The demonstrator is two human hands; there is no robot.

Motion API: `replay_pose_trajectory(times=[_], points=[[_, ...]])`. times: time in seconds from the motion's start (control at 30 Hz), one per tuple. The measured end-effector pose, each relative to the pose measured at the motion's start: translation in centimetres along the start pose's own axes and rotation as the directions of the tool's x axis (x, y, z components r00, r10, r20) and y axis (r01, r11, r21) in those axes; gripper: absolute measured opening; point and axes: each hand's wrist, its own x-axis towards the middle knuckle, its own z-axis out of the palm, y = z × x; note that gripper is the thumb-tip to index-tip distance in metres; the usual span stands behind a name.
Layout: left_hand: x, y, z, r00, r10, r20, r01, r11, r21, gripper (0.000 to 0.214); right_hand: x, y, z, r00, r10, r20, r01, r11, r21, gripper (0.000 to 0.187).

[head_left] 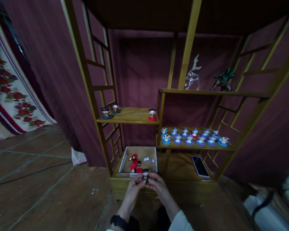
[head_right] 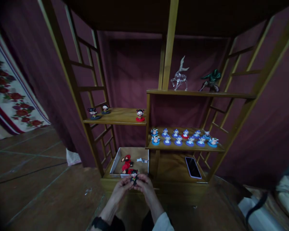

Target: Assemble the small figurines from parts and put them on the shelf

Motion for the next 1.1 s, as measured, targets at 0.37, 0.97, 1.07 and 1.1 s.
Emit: replay_pose_trajectory(times=[0.37, 0.97, 1.07, 1.1], points=[[-4.6, 0.2, 1.4, 1.0, -0.026, -0.002, 0.026, 0.983, 0.18, 0.029, -4.4, 0.4, -1.3, 1.0, 0.006, -0.008, -0.006, 1.0, 0.006, 0.027], [-0.7, 27.2, 17.7, 0.58, 0.761, 0.292, -0.481, 0.031, 0.876, 0.05, -4.5, 0.2, -3.3, 0.999, 0.026, 0.036, -0.031, 0.989, 0.143, 0.033], [1.1, 27.0, 19.1, 0.698, 0.66, 0.279, -0.356, -0.018, 0.934, 0.055, -4.3, 0.3, -3.4, 0.999, 0.035, 0.014, -0.037, 0.989, 0.141, 0.033], [1.5, 26.8, 19.3, 0.711, 0.648, 0.275, -0.331, -0.036, 0.943, 0.053, -4.2, 0.3, -3.5, 0.999, 0.035, 0.016, -0.037, 0.989, 0.142, 0.033]])
